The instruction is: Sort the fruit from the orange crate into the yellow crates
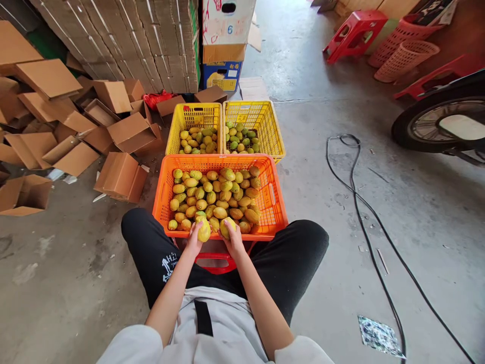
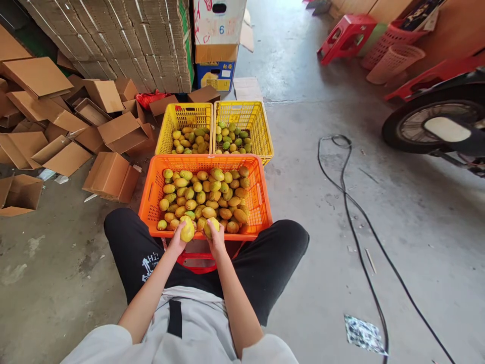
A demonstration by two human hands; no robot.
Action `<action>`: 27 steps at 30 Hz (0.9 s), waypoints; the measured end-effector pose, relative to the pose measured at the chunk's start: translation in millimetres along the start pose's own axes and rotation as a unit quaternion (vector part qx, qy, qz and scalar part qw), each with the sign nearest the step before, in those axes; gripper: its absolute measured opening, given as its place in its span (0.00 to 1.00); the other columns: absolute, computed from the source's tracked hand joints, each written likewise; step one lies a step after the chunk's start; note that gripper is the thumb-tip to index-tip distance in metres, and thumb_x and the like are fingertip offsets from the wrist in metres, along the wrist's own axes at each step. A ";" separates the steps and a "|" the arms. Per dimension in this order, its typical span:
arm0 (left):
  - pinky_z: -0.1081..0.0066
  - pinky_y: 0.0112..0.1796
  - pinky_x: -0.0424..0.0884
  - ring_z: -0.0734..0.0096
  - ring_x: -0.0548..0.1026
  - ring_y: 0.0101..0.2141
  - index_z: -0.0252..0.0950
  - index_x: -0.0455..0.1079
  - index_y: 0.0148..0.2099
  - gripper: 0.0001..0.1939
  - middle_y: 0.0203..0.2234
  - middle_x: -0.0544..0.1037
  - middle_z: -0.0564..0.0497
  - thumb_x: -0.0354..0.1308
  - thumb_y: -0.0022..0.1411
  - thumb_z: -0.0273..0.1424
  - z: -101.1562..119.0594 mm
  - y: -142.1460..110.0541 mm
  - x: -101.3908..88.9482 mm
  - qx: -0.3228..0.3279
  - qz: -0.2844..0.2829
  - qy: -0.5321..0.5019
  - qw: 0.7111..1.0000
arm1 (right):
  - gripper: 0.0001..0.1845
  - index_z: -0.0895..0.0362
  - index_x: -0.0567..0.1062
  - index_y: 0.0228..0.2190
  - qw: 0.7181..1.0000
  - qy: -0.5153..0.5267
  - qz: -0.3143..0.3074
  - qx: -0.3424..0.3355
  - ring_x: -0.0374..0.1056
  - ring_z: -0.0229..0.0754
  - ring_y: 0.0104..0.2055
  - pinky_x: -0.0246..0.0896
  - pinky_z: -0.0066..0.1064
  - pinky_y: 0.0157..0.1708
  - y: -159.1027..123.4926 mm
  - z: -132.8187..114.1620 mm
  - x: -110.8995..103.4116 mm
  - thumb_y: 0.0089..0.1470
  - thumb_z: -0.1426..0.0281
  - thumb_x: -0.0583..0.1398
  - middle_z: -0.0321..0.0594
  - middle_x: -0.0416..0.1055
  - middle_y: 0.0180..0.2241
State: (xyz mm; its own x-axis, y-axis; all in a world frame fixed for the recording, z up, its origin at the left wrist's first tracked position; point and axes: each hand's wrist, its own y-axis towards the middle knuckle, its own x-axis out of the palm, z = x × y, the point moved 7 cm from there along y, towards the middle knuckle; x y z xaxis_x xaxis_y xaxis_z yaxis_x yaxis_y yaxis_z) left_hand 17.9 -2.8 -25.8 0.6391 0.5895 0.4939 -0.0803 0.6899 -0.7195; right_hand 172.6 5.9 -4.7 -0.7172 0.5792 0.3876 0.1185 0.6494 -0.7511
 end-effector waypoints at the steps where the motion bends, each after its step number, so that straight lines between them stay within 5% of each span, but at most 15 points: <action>1: 0.68 0.44 0.78 0.67 0.81 0.36 0.37 0.72 0.46 0.16 0.34 0.81 0.50 0.69 0.57 0.34 -0.9 0.5 0.0 -0.003 -0.003 0.002 1.000 | 0.23 0.51 0.69 0.37 1.000 -0.004 0.002 0.005 0.76 0.39 0.29 0.78 0.31 0.30 1.0 1.1 -1.1 0.42 0.67 0.73 0.31 0.77 0.32; 10: 0.68 0.51 0.74 0.61 0.80 0.47 0.34 0.77 0.48 0.12 0.41 0.83 0.45 0.61 0.65 0.34 -3.2 0.5 0.3 -0.016 0.047 -0.020 0.999 | 0.11 0.55 0.73 0.37 0.997 -0.003 0.010 0.074 0.77 0.44 0.27 0.76 0.32 0.24 1.5 5.6 -0.4 0.55 0.62 0.63 0.38 0.78 0.26; 17: 0.63 0.54 0.74 0.59 0.80 0.50 0.33 0.76 0.51 0.15 0.42 0.84 0.44 0.54 0.70 0.36 -4.2 0.9 0.3 -0.050 0.037 -0.061 0.996 | 0.07 0.54 0.74 0.34 0.998 -0.002 0.020 0.053 0.77 0.43 0.26 0.75 0.31 0.25 1.0 4.6 0.4 0.57 0.64 0.61 0.36 0.77 0.24; 27: 0.60 0.50 0.77 0.56 0.82 0.45 0.32 0.75 0.53 0.19 0.34 0.83 0.43 0.50 0.71 0.38 -5.7 5.9 -4.8 -0.060 0.047 -0.072 0.994 | 0.17 0.55 0.75 0.37 0.998 0.006 -0.007 0.067 0.78 0.44 0.28 0.71 0.30 0.23 -3.2 0.1 6.4 0.64 0.62 0.50 0.42 0.80 0.28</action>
State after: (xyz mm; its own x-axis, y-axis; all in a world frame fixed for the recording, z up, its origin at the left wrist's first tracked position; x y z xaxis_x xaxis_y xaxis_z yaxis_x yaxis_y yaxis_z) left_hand 18.7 -4.0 -35.1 0.5158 0.7091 0.4808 -0.0368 0.5791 -0.8145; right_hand 167.5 7.5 0.1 -0.7099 0.5768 0.4042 0.0151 0.5862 -0.8100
